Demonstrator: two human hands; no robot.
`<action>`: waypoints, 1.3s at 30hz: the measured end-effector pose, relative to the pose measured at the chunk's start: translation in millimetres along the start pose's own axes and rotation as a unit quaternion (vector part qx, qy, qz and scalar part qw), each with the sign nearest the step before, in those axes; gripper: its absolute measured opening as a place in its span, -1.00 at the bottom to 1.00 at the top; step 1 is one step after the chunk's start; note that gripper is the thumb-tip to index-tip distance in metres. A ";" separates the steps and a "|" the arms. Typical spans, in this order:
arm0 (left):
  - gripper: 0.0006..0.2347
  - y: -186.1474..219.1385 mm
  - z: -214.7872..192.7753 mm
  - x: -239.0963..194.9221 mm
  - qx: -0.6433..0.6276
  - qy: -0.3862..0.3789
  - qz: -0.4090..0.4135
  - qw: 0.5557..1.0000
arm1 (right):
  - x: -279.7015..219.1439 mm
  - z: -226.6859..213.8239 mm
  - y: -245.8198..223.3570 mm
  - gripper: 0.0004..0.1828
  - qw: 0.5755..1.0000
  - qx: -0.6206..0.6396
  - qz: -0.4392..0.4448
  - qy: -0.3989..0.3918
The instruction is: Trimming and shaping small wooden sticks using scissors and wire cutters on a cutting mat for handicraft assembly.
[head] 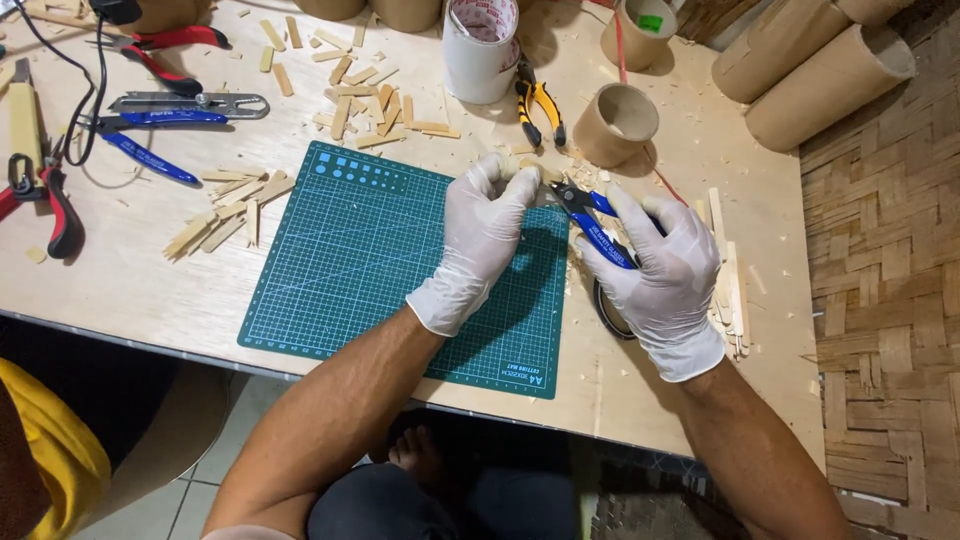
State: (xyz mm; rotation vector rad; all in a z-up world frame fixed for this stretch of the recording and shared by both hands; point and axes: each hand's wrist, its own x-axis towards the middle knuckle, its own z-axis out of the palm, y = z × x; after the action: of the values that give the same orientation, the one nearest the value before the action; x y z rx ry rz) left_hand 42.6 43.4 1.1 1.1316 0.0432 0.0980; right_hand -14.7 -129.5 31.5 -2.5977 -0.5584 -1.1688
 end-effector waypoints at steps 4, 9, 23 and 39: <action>-0.89 -6.0 0.3 3.3 0.007 0.008 -0.001 1.000 | -8.9 5.0 6.6 -0.53 1.000 -0.009 -0.018 0.002; -0.86 7.6 2.1 -0.5 0.046 0.015 0.001 0.999 | -8.9 2.6 5.8 -0.54 0.999 -0.009 -0.051 -0.001; -0.91 -2.6 -0.4 6.6 0.040 0.033 0.003 0.999 | -4.4 -2.7 -22.5 -0.64 0.958 0.155 0.228 -0.072; -0.86 -6.4 4.5 7.8 -0.059 -0.029 0.005 0.998 | -43.7 -37.2 39.7 -0.64 0.862 -0.074 0.317 -0.387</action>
State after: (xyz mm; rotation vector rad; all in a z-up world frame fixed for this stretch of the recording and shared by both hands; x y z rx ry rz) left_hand 51.2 37.4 -2.6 1.0169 -0.0198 0.0766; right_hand -48.7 -189.4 20.4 -2.9459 0.2990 0.0684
